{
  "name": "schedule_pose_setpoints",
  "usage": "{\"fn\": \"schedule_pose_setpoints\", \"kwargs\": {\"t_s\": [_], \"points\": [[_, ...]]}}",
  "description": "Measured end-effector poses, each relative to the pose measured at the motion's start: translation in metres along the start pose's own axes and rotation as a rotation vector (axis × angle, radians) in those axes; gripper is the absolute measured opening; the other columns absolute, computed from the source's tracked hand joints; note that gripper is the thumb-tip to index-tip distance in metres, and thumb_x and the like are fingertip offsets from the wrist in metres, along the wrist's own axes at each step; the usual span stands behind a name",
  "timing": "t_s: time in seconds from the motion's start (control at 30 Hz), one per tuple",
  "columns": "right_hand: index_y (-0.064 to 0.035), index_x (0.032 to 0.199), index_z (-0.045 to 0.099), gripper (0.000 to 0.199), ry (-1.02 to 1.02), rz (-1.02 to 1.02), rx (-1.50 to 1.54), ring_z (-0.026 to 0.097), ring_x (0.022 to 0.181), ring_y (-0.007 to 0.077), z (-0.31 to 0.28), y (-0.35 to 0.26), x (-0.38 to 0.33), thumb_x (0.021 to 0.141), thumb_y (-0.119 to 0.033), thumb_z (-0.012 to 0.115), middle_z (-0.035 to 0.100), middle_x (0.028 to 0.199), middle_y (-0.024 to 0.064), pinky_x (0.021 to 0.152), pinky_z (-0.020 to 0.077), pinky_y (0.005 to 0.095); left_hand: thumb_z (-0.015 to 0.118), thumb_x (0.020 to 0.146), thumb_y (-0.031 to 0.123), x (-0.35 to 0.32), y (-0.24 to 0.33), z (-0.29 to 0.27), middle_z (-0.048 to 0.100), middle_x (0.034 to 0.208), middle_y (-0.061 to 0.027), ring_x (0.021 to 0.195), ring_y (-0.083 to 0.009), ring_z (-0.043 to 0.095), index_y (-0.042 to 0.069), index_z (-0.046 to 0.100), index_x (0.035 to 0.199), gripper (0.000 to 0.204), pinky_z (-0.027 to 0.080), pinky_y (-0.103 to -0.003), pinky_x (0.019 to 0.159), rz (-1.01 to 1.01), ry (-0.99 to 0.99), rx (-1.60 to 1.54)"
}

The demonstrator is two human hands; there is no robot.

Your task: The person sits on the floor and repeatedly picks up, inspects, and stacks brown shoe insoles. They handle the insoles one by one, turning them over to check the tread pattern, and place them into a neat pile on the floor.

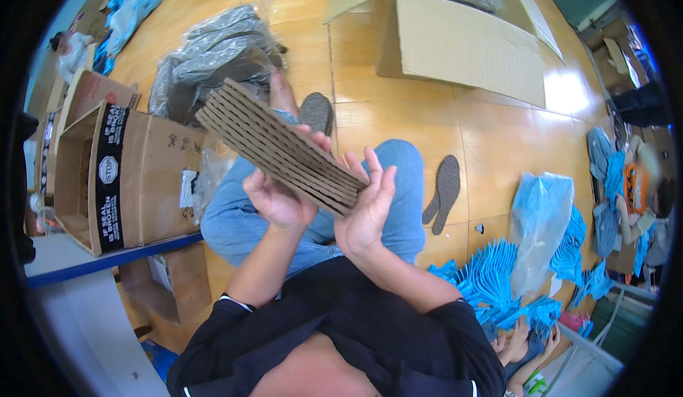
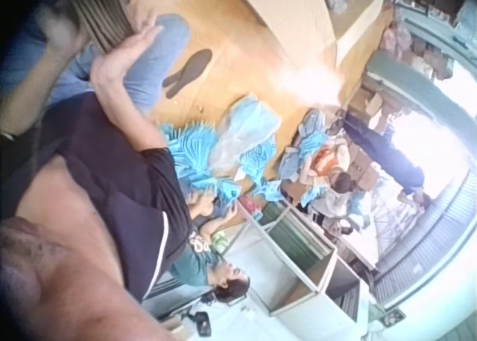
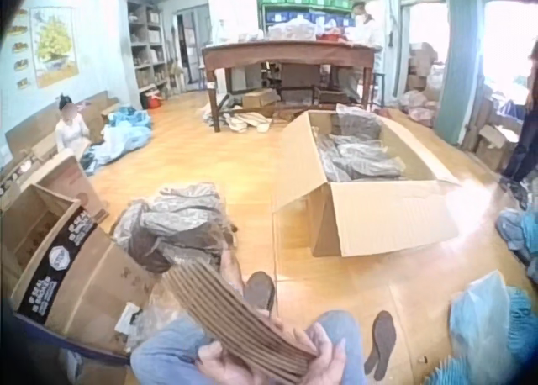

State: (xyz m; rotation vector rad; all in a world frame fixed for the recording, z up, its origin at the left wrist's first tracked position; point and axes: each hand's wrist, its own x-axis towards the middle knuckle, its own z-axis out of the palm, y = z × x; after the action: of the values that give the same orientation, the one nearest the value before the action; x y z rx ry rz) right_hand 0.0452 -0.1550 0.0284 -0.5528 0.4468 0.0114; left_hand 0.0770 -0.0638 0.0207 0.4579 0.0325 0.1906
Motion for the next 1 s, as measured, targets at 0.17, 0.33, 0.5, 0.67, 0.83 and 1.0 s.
{"fn": "schedule_pose_setpoints", "kwargs": {"t_s": [0.17,0.33,0.5,0.67,0.83,1.0], "points": [[-0.0011,0.146,0.023,0.073,-0.004,-0.198,-0.365,0.037,0.134,0.0308,-0.002,-0.009,0.007,0.098,-0.056,0.032,0.036,0.145,0.0192,0.111,0.0285,0.0430,0.041,0.086,0.049,-0.003,-0.006,-0.003,0.057,0.121,-0.0188,0.109,-0.0313,0.058,0.000,0.048,0.129,0.065,0.044,-0.048,0.098,-0.105,-0.152,0.020],[0.0013,0.150,0.010,0.076,-0.379,-0.476,-0.926,0.034,0.136,0.0277,-0.004,-0.029,0.016,0.097,-0.040,0.046,0.034,0.146,0.0210,0.112,0.0260,0.0395,0.043,0.090,0.032,-0.004,-0.005,0.002,0.054,0.125,-0.0157,0.112,-0.0300,0.056,0.000,0.043,0.132,0.053,0.043,-0.043,0.100,-0.205,-0.163,0.463],[-0.0009,0.145,0.028,0.060,-0.345,-0.030,-0.314,0.048,0.124,0.0224,-0.004,-0.034,0.048,0.102,-0.040,0.042,0.046,0.138,0.0140,0.105,0.0379,0.0342,0.038,0.101,0.033,-0.030,-0.009,0.018,0.042,0.139,-0.0197,0.129,-0.0283,0.041,-0.005,0.035,0.139,0.054,0.028,-0.038,0.110,-0.072,-0.250,0.858],[-0.0045,0.124,0.056,0.064,-0.671,0.442,0.209,0.059,0.099,0.0235,-0.039,-0.048,0.059,0.096,-0.059,0.038,0.061,0.114,0.0137,0.081,0.0501,0.0389,0.036,0.102,0.029,-0.042,0.015,0.019,0.050,0.133,-0.0208,0.127,-0.0263,0.046,-0.007,0.038,0.138,0.051,0.030,-0.039,0.110,-0.101,-0.311,0.830],[-0.0092,0.125,0.055,0.057,-0.699,0.461,0.358,0.049,0.096,0.0231,-0.056,-0.043,0.062,0.091,-0.056,0.049,0.052,0.114,0.0108,0.075,0.0453,0.0358,0.045,0.099,0.019,-0.034,0.021,0.003,0.061,0.117,-0.0180,0.113,-0.0203,0.056,-0.004,0.049,0.129,0.038,0.039,-0.036,0.103,-0.034,-0.159,0.881],[-0.0103,0.130,0.050,0.060,-0.778,0.361,0.192,0.053,0.094,0.0240,-0.054,-0.057,0.072,0.091,-0.056,0.051,0.053,0.115,0.0114,0.075,0.0459,0.0371,0.056,0.095,0.022,-0.004,-0.009,-0.067,0.058,0.115,-0.0100,0.108,-0.0158,0.053,0.001,0.052,0.124,0.037,0.041,-0.031,0.096,-0.209,0.141,0.816]]}}
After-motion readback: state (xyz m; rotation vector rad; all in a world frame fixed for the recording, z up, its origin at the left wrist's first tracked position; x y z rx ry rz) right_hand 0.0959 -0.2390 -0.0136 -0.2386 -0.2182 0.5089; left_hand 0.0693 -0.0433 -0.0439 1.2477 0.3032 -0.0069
